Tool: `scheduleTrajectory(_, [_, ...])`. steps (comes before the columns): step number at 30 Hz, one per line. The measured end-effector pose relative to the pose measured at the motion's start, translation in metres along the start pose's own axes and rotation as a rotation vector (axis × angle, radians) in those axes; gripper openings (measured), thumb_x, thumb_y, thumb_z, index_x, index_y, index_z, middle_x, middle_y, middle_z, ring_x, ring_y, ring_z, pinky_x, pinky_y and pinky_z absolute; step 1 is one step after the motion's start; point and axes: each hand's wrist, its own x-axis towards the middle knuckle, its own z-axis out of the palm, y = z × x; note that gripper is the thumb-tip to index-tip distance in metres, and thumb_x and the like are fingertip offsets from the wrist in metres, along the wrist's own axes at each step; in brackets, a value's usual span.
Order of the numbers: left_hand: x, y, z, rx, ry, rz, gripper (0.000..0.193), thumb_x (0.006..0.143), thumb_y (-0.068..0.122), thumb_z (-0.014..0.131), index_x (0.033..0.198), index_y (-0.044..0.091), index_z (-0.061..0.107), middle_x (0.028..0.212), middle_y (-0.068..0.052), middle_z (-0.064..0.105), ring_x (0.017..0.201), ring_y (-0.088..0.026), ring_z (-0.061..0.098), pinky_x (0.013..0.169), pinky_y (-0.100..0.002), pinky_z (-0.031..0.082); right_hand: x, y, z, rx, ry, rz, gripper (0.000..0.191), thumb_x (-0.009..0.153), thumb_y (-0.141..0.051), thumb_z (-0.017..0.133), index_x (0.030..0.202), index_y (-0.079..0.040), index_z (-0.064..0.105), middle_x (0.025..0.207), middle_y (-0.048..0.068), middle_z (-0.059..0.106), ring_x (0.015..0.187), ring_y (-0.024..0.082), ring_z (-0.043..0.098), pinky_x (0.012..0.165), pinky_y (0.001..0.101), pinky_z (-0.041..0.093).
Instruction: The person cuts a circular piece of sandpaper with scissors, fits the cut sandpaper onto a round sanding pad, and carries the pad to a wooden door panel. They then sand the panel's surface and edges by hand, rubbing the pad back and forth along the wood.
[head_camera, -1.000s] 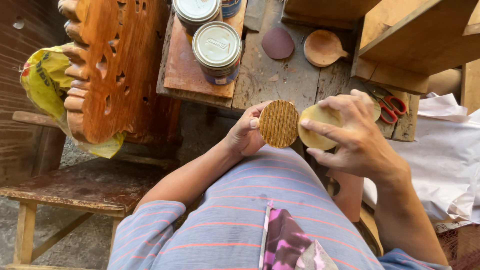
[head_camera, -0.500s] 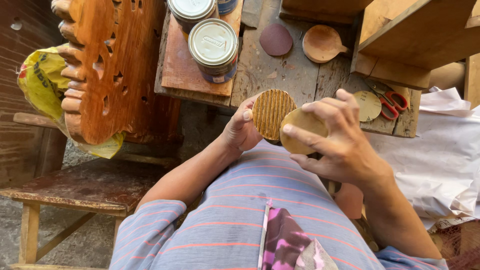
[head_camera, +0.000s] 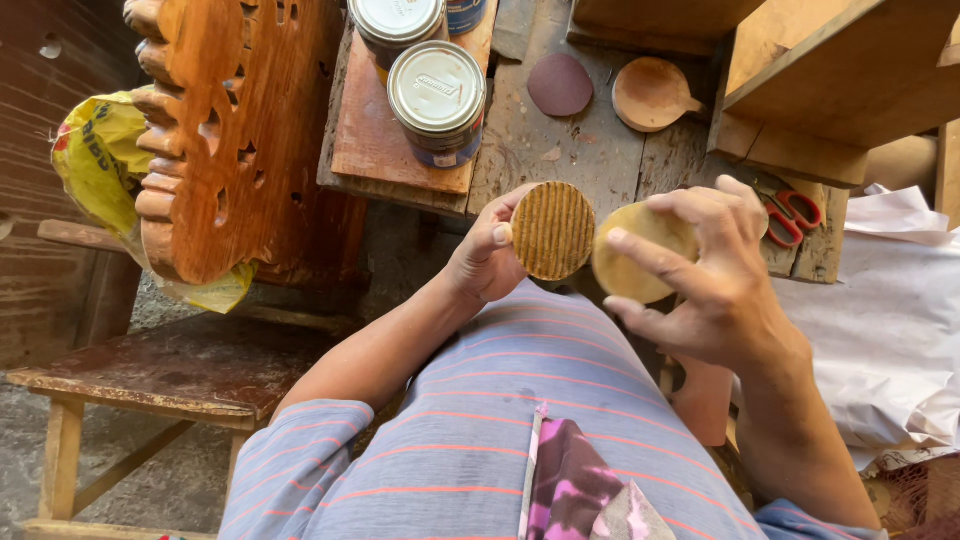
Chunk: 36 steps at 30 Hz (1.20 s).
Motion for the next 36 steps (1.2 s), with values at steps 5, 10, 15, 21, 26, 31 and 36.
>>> scheduleTrajectory(5, [0.002,-0.006,0.005,-0.050,-0.007,0.024,0.078,0.085,0.035,0.087,0.144,-0.003,0.051,0.139,-0.015,0.062,0.130,-0.025,0.061,0.118,-0.044,0.049,0.001,-0.004,0.012,-0.030,-0.019,-0.149,0.064,0.065,-0.029,0.095,0.126,-0.023,0.072,0.130,0.013,0.051,0.123,0.034,0.048,0.112,0.0625,0.031])
scheduleTrajectory(10, [-0.001,-0.008,0.004,-0.088,0.009,0.014,0.066,0.093,0.029,0.079,0.145,-0.001,0.052,0.139,-0.016,0.062,0.130,-0.026,0.061,0.115,-0.044,0.049,-0.008,0.011,0.019,0.034,-0.065,-0.106,0.062,0.065,-0.024,0.089,0.125,-0.022,0.072,0.131,0.015,0.049,0.127,0.035,0.047,0.116,0.0629,0.032])
scheduleTrajectory(15, [0.004,-0.011,0.002,-0.168,-0.039,-0.018,0.069,0.095,0.039,0.078,0.143,-0.002,0.051,0.141,-0.016,0.062,0.131,-0.025,0.061,0.113,-0.044,0.049,-0.010,0.021,0.024,-0.100,-0.076,-0.092,0.058,0.067,-0.027,0.090,0.123,-0.020,0.075,0.130,0.014,0.052,0.126,0.035,0.048,0.116,0.0633,0.030])
scheduleTrajectory(21, [0.016,-0.017,-0.003,0.059,0.087,0.007,0.059,0.102,0.038,0.070,0.150,0.011,0.047,0.137,-0.010,0.061,0.129,-0.020,0.060,0.111,-0.039,0.049,-0.013,0.030,0.037,-0.119,-0.146,-0.032,0.057,0.067,-0.032,0.090,0.122,-0.022,0.076,0.130,0.013,0.053,0.128,0.034,0.048,0.119,0.0610,0.024])
scheduleTrajectory(26, [0.020,-0.026,-0.015,0.012,0.259,-0.054,0.037,0.111,0.026,0.053,0.142,0.006,0.057,0.125,-0.010,0.068,0.114,-0.020,0.066,0.098,-0.037,0.055,-0.025,0.041,0.051,-0.032,-0.162,0.057,0.057,0.065,-0.031,0.090,0.120,-0.022,0.076,0.129,0.012,0.055,0.128,0.032,0.049,0.119,0.0591,0.024])
scheduleTrajectory(31, [0.029,-0.034,-0.034,-0.013,0.310,-0.063,0.032,0.109,0.024,0.052,0.134,0.005,0.062,0.121,-0.010,0.071,0.110,-0.020,0.069,0.097,-0.037,0.057,-0.031,0.054,0.056,0.022,-0.130,0.075,0.055,0.066,-0.032,0.090,0.119,-0.021,0.076,0.128,0.013,0.054,0.127,0.033,0.049,0.118,0.0569,0.027])
scheduleTrajectory(36, [0.038,-0.043,-0.057,0.038,0.409,-0.007,0.028,0.110,0.020,0.052,0.129,0.006,0.065,0.118,-0.008,0.071,0.108,-0.018,0.069,0.097,-0.036,0.057,-0.038,0.071,0.057,0.106,-0.118,0.146,0.054,0.067,-0.028,0.091,0.118,-0.020,0.075,0.128,0.012,0.054,0.122,0.034,0.048,0.115,0.0475,0.033])
